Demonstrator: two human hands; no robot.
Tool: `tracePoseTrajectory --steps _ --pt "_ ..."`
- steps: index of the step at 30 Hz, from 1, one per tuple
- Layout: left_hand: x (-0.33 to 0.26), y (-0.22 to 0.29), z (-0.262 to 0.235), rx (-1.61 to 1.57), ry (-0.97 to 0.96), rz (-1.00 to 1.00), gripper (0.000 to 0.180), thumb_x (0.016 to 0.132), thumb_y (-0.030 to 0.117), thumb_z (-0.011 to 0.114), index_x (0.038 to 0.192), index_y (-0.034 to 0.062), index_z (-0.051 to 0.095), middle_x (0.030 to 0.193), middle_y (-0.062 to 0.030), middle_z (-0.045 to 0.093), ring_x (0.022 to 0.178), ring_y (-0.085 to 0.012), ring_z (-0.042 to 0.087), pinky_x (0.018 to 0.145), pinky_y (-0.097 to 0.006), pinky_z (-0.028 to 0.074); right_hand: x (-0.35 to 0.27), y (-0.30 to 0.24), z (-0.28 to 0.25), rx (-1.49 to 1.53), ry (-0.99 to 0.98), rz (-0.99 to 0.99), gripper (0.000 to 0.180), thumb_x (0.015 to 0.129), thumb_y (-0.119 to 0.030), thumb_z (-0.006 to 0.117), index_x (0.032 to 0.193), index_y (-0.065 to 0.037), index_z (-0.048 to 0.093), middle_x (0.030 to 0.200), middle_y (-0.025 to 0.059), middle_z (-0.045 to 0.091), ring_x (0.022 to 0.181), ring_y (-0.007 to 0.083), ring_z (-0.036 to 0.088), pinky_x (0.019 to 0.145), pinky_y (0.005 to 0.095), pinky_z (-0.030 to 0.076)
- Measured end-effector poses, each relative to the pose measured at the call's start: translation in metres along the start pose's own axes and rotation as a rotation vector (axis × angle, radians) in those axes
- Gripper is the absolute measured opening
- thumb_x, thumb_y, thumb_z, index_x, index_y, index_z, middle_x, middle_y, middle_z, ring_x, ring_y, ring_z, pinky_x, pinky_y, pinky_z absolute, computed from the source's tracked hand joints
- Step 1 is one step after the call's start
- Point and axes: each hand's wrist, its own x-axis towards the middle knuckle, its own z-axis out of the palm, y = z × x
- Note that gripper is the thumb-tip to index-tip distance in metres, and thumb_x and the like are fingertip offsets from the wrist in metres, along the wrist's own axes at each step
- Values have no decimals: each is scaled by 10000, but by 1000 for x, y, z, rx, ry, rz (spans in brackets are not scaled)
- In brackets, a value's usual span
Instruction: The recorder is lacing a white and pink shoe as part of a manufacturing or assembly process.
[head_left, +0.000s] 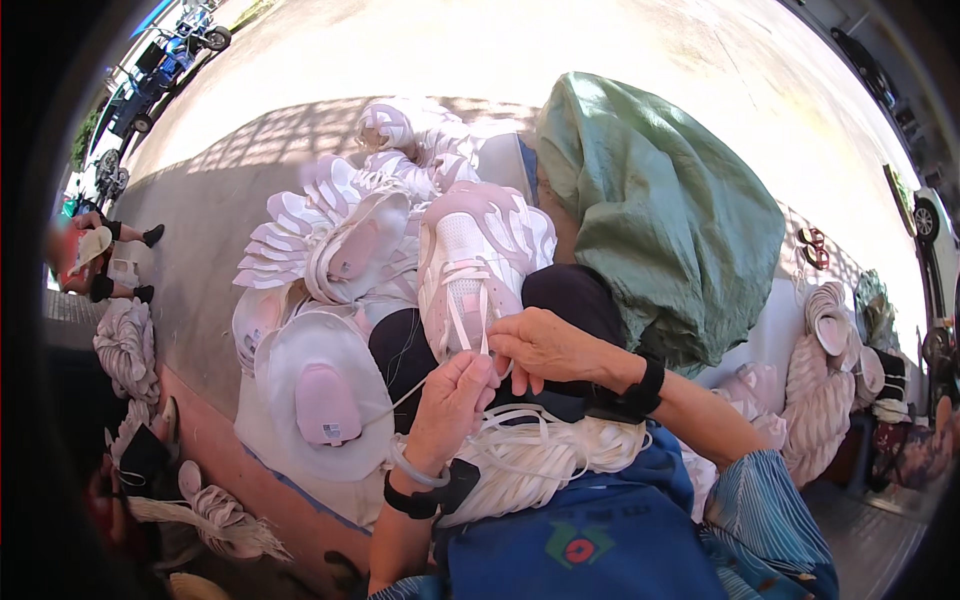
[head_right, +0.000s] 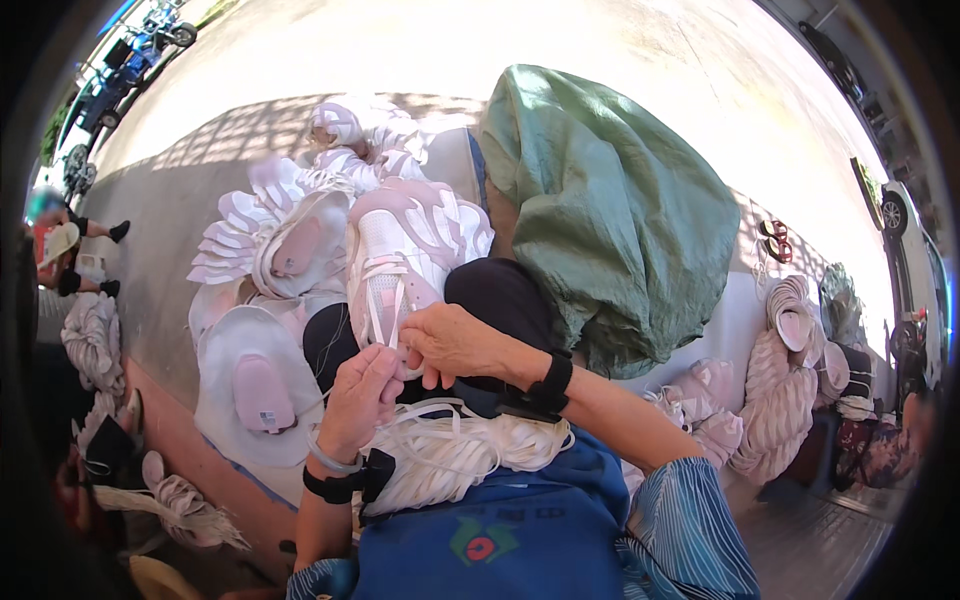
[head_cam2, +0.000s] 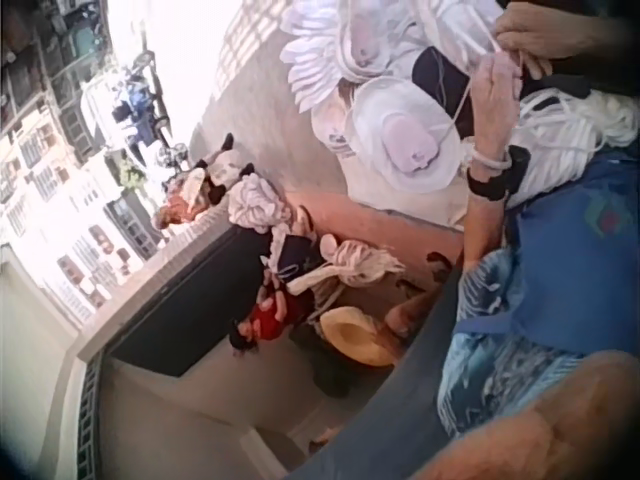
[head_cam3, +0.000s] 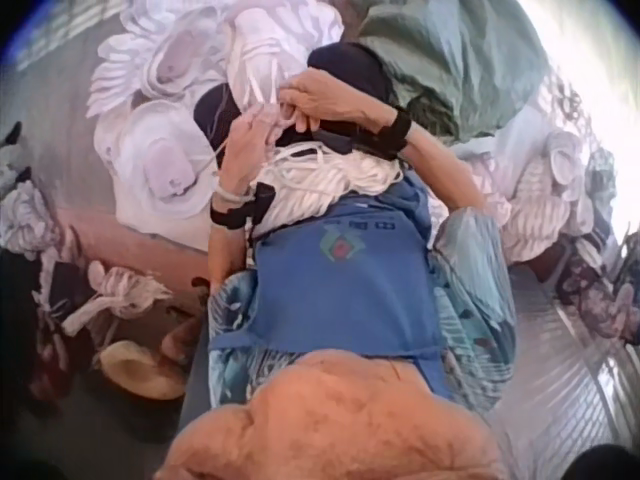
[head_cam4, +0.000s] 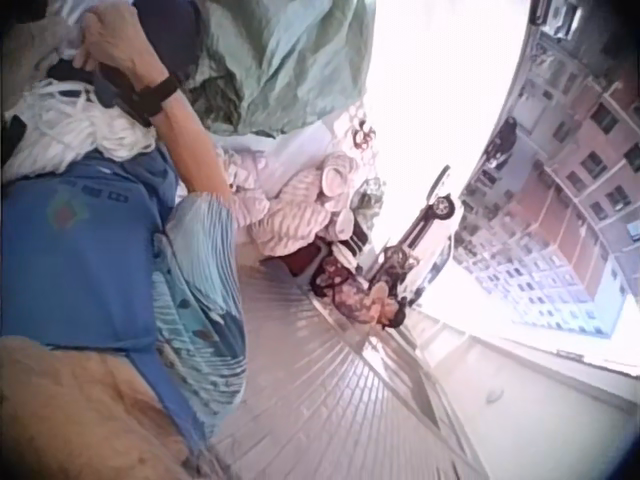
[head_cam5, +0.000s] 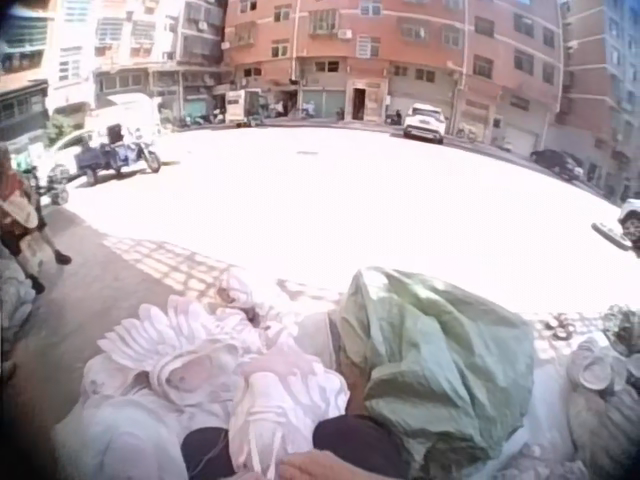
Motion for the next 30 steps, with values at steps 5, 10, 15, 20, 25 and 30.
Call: tracePoseTrajectory --steps 5,10,15,20,25,30 --pt "-5 -5 19 222 -184 133 370 1017 329 447 830 38 580 628 25 451 501 -32 361 437 -186 284 18 -4 -2 176 -38 33 321 970 -224 461 887 34 634 582 44 562 399 94 475 370 236 369" --pt "-17 3 10 460 -180 151 394 1024 301 424 857 1 616 677 -13 554 645 -79 518 610 -231 430 27 -1 5 603 -85 105 308 971 -256 535 925 17 671 570 -23 490 415 47 369 360 210 263" --pt "-66 0 -57 -45 58 402 407 1020 299 380 847 -10 580 1042 -141 601 1052 -220 537 952 -379 439 0 -4 -25 52 137 -116 256 903 -212 585 775 -7 667 561 -28 499 513 51 440 462 230 335" --pt "-109 -13 -137 -519 -30 587 378 1029 261 372 781 40 552 1343 -225 492 1280 -329 444 1108 -526 294 -18 16 -51 140 209 -67 268 940 -214 574 803 -2 664 613 -30 526 536 40 441 517 186 344" --pt "-170 -1 -197 -682 107 903 291 1016 215 419 894 35 614 1364 -154 512 1365 -341 350 1177 -553 123 -33 40 -73 619 317 -36 238 935 -222 600 810 -22 633 620 -27 524 502 41 435 463 206 333" --pt "-258 9 -265 -576 123 1011 273 1001 181 445 1039 -21 625 1386 -120 497 1391 -321 307 1186 -540 128 -39 68 -86 364 457 45 232 902 -265 637 805 -55 638 599 -58 496 446 29 379 411 202 268"
